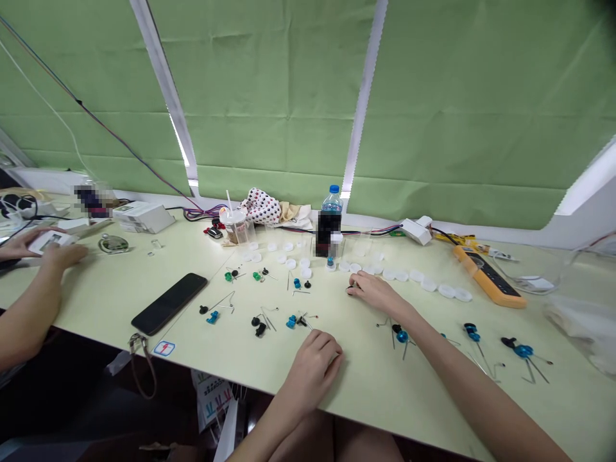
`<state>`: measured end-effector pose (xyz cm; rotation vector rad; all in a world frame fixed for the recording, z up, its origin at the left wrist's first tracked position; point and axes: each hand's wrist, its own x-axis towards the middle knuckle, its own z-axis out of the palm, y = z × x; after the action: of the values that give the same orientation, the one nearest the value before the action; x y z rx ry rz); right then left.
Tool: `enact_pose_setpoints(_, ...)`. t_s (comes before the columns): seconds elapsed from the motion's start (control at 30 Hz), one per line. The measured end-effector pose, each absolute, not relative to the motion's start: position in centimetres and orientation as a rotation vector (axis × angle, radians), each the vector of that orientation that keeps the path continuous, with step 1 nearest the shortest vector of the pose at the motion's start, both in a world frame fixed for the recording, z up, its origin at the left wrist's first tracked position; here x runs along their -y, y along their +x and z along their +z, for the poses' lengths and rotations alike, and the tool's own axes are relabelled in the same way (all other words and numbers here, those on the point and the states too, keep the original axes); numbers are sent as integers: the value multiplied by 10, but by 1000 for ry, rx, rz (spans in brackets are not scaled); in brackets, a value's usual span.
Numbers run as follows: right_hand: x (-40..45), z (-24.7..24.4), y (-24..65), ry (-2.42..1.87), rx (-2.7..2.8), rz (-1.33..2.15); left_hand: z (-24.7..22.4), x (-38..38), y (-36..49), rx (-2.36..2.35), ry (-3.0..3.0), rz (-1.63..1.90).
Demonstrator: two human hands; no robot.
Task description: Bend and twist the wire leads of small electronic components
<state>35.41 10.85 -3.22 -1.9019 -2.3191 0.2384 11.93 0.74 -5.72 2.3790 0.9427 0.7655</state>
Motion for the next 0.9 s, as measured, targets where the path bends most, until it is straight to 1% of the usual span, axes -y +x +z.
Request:
enact_pose_setpoints(0.33, -104, -46, 336, -1861, 2441, 5, -57, -7, 119, -963, 2415, 746)
enact_pose_setpoints(0.73, -39, -53, 307, -1649, 2552, -118, -63, -11, 119, -1108, 2306, 888)
enact_pose_setpoints(0.9, -14, -56, 297, -1617, 2559, -120, -67, -14, 120, -1179, 2235, 855)
